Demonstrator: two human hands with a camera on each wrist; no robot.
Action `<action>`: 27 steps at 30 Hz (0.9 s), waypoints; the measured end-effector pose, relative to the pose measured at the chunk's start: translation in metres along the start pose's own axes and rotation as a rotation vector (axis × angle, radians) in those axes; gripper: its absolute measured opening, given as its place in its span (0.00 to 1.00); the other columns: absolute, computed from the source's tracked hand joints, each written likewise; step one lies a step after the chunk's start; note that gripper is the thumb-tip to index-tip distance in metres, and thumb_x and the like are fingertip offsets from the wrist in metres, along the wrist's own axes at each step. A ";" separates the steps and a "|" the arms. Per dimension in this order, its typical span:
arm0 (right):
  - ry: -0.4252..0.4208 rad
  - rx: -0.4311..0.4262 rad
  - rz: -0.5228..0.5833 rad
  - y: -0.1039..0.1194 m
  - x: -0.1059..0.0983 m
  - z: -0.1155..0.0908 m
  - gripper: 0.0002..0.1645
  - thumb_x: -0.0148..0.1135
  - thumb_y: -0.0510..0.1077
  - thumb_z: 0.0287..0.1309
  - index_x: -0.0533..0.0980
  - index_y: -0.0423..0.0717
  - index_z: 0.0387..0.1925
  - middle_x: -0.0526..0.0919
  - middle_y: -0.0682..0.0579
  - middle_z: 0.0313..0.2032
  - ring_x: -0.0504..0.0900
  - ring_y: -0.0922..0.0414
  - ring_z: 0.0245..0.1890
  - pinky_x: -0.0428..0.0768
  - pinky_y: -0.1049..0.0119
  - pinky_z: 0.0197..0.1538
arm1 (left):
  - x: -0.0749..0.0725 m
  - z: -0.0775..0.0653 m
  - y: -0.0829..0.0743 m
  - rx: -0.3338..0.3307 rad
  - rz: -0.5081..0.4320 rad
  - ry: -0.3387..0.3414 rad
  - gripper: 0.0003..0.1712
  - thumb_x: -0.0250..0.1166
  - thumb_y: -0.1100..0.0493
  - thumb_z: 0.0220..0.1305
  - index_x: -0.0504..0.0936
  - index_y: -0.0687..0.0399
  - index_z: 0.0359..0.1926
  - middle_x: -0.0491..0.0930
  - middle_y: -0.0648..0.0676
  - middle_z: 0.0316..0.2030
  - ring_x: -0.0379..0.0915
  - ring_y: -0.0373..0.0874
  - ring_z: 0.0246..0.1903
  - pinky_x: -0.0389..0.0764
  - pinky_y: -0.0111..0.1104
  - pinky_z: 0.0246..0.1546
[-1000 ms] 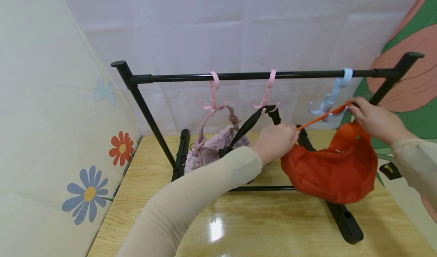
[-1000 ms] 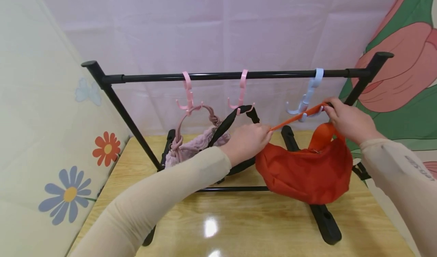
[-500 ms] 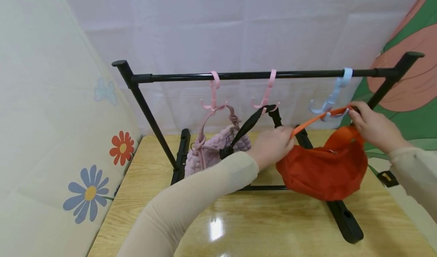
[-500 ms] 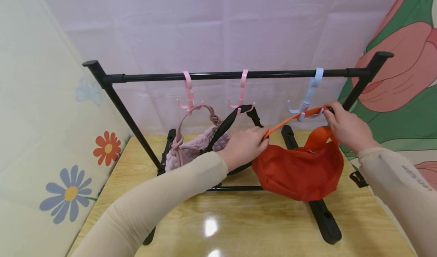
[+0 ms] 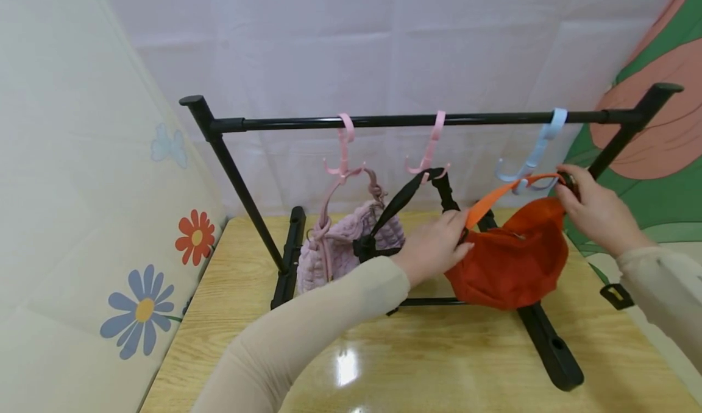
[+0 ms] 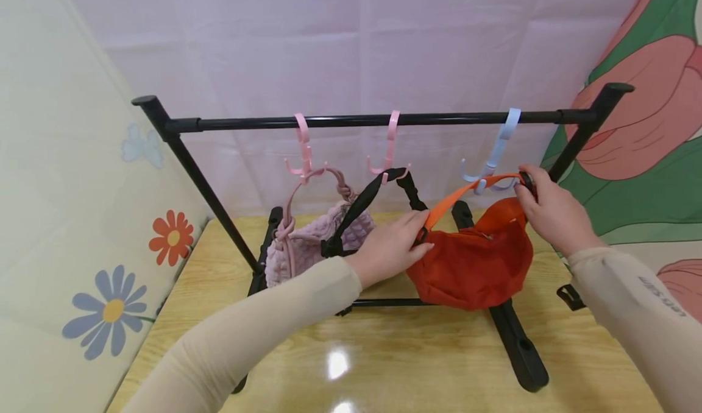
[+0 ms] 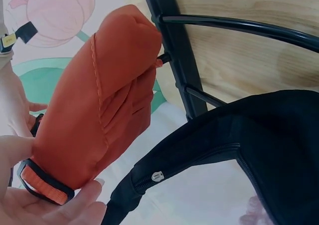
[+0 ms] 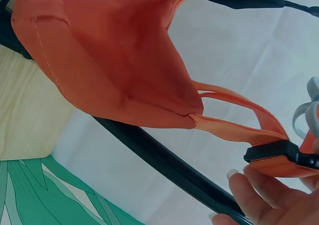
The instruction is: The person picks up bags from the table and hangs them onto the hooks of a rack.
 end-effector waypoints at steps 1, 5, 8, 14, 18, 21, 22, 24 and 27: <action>0.001 0.002 0.005 0.000 0.000 -0.001 0.38 0.34 0.55 0.75 0.44 0.38 0.75 0.70 0.23 0.48 0.72 0.43 0.27 0.67 0.55 0.24 | 0.001 -0.001 0.000 0.004 -0.006 0.004 0.35 0.54 0.46 0.73 0.57 0.54 0.74 0.70 0.50 0.61 0.75 0.35 0.43 0.75 0.23 0.33; 0.005 -0.002 0.015 0.000 0.003 -0.003 0.41 0.38 0.56 0.74 0.40 0.40 0.76 0.70 0.23 0.48 0.76 0.38 0.32 0.72 0.50 0.27 | 0.004 -0.003 0.001 0.017 -0.020 0.003 0.35 0.54 0.46 0.73 0.57 0.55 0.73 0.68 0.50 0.63 0.73 0.36 0.49 0.75 0.23 0.42; 0.010 -0.001 0.026 -0.001 0.006 -0.005 0.42 0.39 0.57 0.74 0.37 0.43 0.76 0.68 0.21 0.53 0.75 0.29 0.40 0.73 0.39 0.34 | 0.006 -0.006 0.002 0.020 -0.021 0.000 0.34 0.54 0.46 0.72 0.59 0.57 0.72 0.68 0.51 0.63 0.72 0.36 0.53 0.73 0.23 0.49; 0.018 0.006 0.032 -0.006 0.011 -0.011 0.43 0.40 0.55 0.74 0.34 0.42 0.76 0.64 0.20 0.57 0.72 0.25 0.45 0.70 0.33 0.38 | 0.009 -0.012 0.004 -0.008 0.001 0.018 0.35 0.53 0.45 0.73 0.60 0.59 0.72 0.67 0.53 0.66 0.69 0.40 0.60 0.70 0.27 0.57; 0.023 0.014 0.032 -0.007 0.013 -0.016 0.43 0.40 0.55 0.74 0.35 0.41 0.76 0.65 0.21 0.56 0.74 0.28 0.43 0.73 0.38 0.35 | 0.012 -0.018 0.006 -0.024 -0.012 0.013 0.34 0.53 0.44 0.73 0.61 0.57 0.71 0.66 0.53 0.66 0.69 0.41 0.60 0.70 0.28 0.58; 0.021 0.021 0.035 -0.007 0.014 -0.020 0.43 0.40 0.55 0.74 0.35 0.41 0.76 0.65 0.22 0.57 0.73 0.28 0.45 0.73 0.38 0.35 | 0.012 -0.022 0.007 -0.025 -0.035 0.001 0.34 0.54 0.45 0.73 0.62 0.58 0.71 0.67 0.53 0.65 0.69 0.41 0.60 0.69 0.28 0.59; 0.013 0.018 0.033 -0.006 0.013 -0.021 0.42 0.41 0.54 0.74 0.36 0.41 0.76 0.65 0.23 0.57 0.72 0.28 0.45 0.73 0.38 0.35 | 0.012 -0.023 0.008 -0.025 -0.043 0.001 0.34 0.54 0.45 0.73 0.62 0.59 0.71 0.67 0.54 0.65 0.69 0.41 0.60 0.68 0.28 0.60; 0.007 0.014 0.035 -0.005 0.013 -0.023 0.42 0.41 0.54 0.75 0.37 0.41 0.76 0.65 0.23 0.57 0.71 0.28 0.47 0.73 0.37 0.35 | 0.011 -0.026 0.008 -0.027 -0.054 0.004 0.35 0.54 0.45 0.73 0.61 0.60 0.71 0.67 0.54 0.66 0.66 0.41 0.62 0.66 0.29 0.61; -0.004 -0.002 0.031 -0.003 0.013 -0.028 0.41 0.43 0.52 0.75 0.38 0.40 0.76 0.66 0.23 0.56 0.72 0.29 0.46 0.75 0.40 0.32 | 0.012 -0.031 0.011 -0.042 -0.074 0.017 0.36 0.53 0.45 0.73 0.58 0.60 0.72 0.64 0.55 0.68 0.62 0.42 0.66 0.62 0.29 0.64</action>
Point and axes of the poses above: each hand's wrist, its own z-axis towards the middle knuckle, its own x-axis out of the palm, y = z × x, the point moved 4 cm from there along z, towards the middle knuckle
